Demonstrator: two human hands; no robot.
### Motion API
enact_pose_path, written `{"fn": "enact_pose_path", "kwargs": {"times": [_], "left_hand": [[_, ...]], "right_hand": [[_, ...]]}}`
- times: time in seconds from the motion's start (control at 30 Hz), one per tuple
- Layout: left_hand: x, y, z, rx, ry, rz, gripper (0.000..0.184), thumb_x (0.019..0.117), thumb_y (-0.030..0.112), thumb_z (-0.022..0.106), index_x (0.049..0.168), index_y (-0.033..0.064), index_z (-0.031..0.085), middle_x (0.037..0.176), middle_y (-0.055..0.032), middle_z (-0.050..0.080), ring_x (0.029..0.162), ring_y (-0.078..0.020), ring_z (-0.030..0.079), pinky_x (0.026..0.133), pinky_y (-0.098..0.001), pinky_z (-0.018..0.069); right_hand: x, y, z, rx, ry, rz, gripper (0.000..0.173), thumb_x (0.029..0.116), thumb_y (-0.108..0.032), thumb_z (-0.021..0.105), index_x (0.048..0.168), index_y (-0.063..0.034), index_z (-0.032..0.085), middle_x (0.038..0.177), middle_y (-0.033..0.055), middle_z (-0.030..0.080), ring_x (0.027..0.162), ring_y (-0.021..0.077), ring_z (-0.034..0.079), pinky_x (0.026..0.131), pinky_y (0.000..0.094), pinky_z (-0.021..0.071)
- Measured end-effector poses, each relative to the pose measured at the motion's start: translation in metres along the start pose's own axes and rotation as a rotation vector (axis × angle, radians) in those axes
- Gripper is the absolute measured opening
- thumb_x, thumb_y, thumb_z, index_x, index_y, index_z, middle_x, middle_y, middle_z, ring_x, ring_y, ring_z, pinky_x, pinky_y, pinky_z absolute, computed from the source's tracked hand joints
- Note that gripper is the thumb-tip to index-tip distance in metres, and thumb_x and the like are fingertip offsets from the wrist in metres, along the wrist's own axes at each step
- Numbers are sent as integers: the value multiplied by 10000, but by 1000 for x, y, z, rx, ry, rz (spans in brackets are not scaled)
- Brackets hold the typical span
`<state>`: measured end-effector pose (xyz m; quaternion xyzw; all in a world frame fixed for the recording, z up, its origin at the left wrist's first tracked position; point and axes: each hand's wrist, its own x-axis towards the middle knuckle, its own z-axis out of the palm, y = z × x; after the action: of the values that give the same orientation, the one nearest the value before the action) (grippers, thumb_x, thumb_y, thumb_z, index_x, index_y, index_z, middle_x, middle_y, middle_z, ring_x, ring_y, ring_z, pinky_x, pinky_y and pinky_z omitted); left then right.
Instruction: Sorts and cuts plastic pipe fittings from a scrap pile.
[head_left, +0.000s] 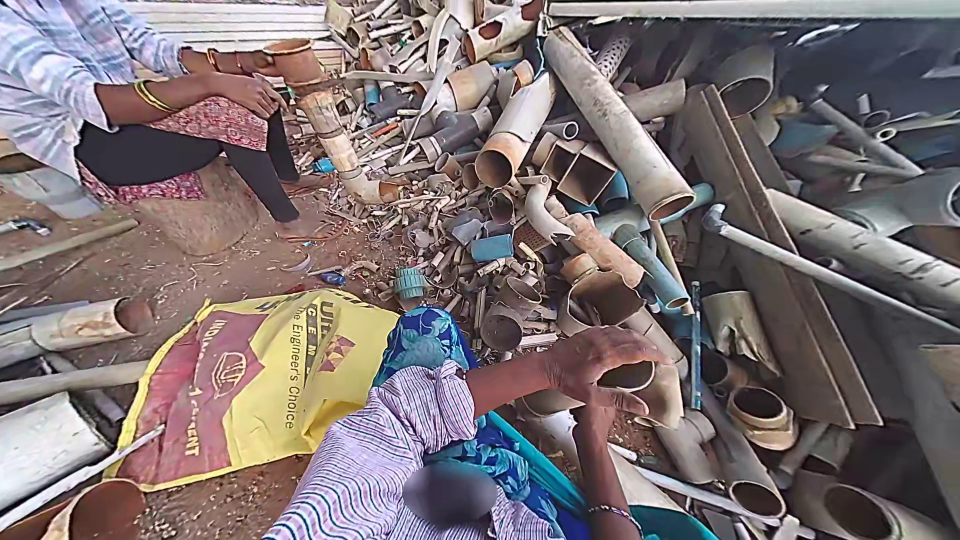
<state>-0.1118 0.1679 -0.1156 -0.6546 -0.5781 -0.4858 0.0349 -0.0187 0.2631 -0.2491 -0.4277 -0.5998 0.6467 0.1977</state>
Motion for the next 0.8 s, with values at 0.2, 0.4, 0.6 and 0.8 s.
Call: {"fn": "enact_pose_path", "kwargs": {"times": [0.2, 0.4, 0.6, 0.8], "left_hand": [[11, 13, 1, 152, -209, -212, 730, 861, 250, 790, 1492, 18, 506, 1461, -278, 526, 1357, -430, 507, 1077, -552, 428], [20, 29, -4, 162, -127, -521, 872, 886, 260, 784, 1563, -51, 332, 1501, -285, 479, 1391, -386, 488, 1158, -481, 377], [16, 24, 3, 289, -71, -516, 321, 990, 182, 647, 1156, -91, 668, 1100, -258, 683, 1098, -389, 659, 987, -487, 501], [17, 29, 1, 299, -130, -550, 310, 1021, 189, 587, 1113, -100, 653, 965, -254, 711, 974, -384, 704, 948, -515, 499]], "right_hand": [[14, 16, -16, 219, 133, 275, 175, 1087, -214, 457, 1016, -54, 470, 637, -11, 417, 459, 67, 402, 448, 230, 399], [22, 62, -35, 149, 119, 275, 370, 1074, -273, 453, 1269, 39, 497, 934, 121, 516, 743, 185, 487, 685, 388, 460], [19, 78, -28, 49, 161, 423, 426, 1057, -331, 486, 1337, -11, 460, 1050, 144, 511, 844, 215, 508, 734, 449, 472], [25, 85, -27, 51, 145, 417, 350, 1079, -323, 469, 1234, -11, 503, 860, 78, 464, 676, 162, 451, 628, 378, 442]]}}
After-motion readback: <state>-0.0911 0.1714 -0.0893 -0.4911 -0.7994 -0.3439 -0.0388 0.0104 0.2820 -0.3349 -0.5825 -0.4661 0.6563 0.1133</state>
